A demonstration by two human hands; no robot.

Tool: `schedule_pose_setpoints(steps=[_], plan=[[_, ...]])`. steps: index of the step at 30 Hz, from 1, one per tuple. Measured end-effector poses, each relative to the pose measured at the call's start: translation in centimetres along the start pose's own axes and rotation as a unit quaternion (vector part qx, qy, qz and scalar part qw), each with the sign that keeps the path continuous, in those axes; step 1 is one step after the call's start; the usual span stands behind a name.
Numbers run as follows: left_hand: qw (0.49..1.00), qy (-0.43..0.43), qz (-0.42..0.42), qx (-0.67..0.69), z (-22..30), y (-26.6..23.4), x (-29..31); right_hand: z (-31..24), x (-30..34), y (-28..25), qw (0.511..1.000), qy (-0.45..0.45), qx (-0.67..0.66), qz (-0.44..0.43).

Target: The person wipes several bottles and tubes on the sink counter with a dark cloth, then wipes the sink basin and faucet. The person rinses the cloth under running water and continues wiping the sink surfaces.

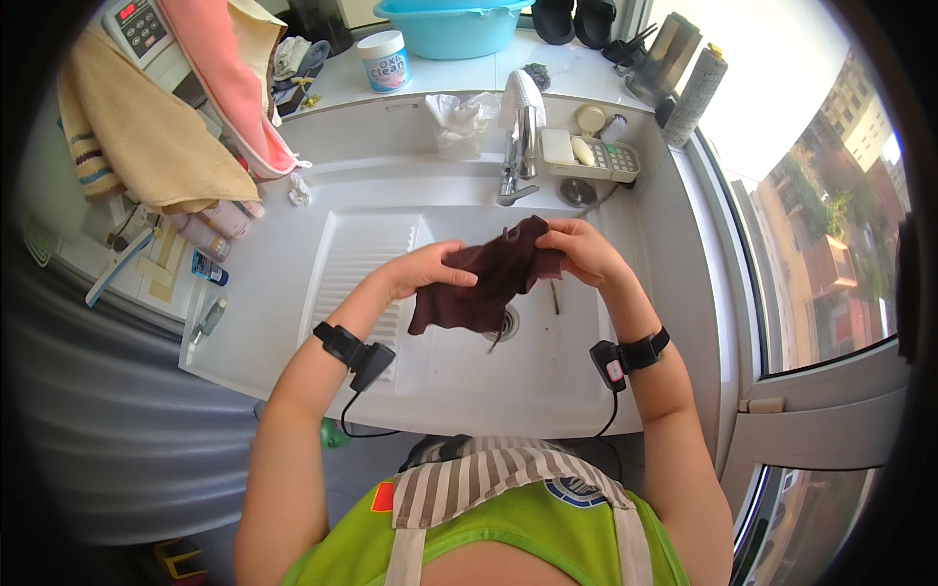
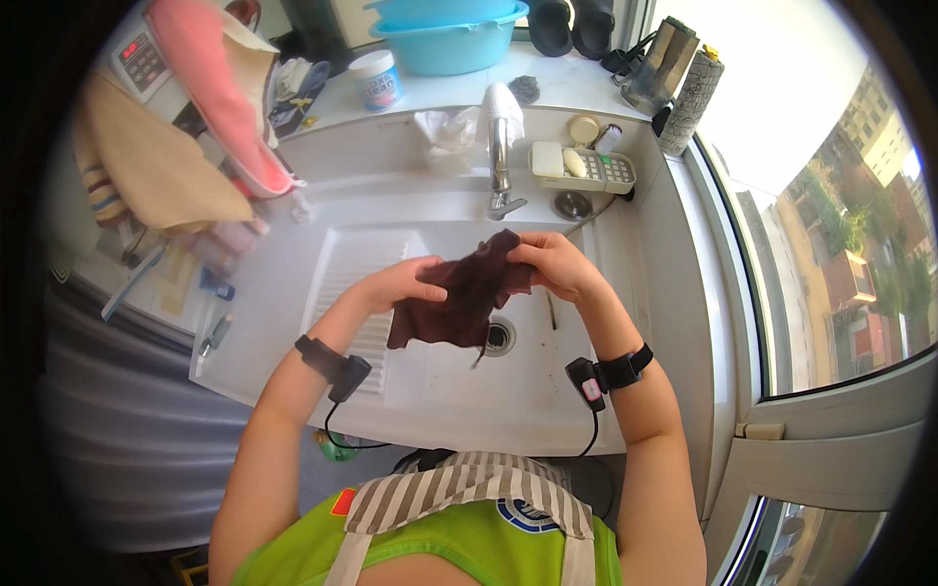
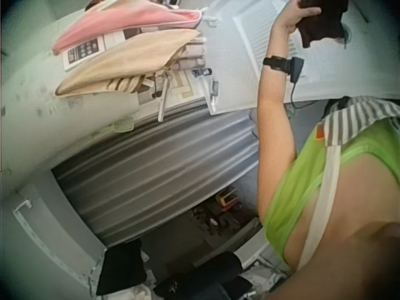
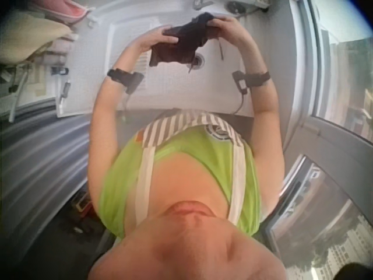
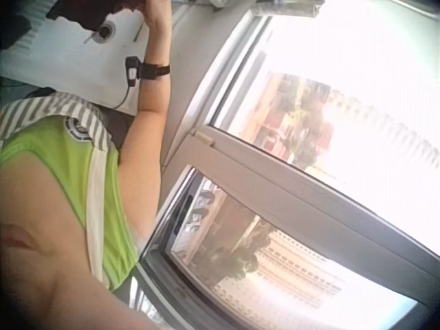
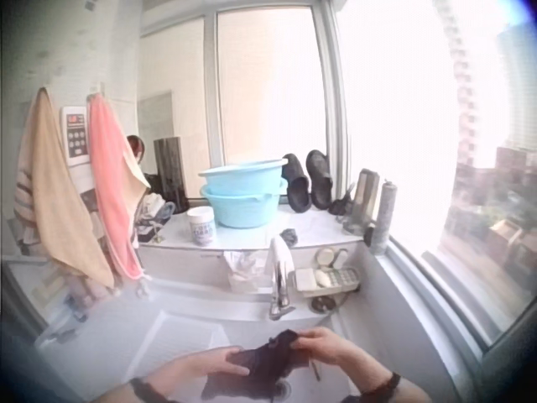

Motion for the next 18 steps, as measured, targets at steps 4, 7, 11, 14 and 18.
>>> schedule_pose_setpoints(steps=[4, 7, 11, 14, 18], plan=[[0.968, 0.088, -0.119, 0.201, -2.3, 3.9, -3.3, 1.5, -2.2, -0.5, 0.984, 0.021, -0.173, 0.027], [0.94, 0.08, -0.079, 0.322, -6.6, 4.5, -6.8, 4.2, -3.8, -3.9, 0.993, 0.066, -0.049, 0.087], [0.88, 0.033, 0.016, 0.473, -11.8, 3.1, -9.7, 1.8, -5.4, -11.4, 0.892, 0.0, 0.35, 0.287], [0.828, 0.085, 0.118, 0.541, -13.6, 1.7, -11.6, -0.5, -7.4, -11.5, 0.826, -0.145, 0.478, 0.263], [0.789, 0.125, 0.141, 0.584, -14.6, -1.1, -15.1, 0.6, -11.3, -12.6, 0.764, -0.075, 0.609, 0.201]])
Point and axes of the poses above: each hand's wrist, its own x-axis away from the middle knuckle, its own y-axis out of the palm, z = x × y, the point moved 10 cm from there along -x, towards the middle knuckle, and after that the axes turned 7 degrees about -z, right-handed, at the moved point
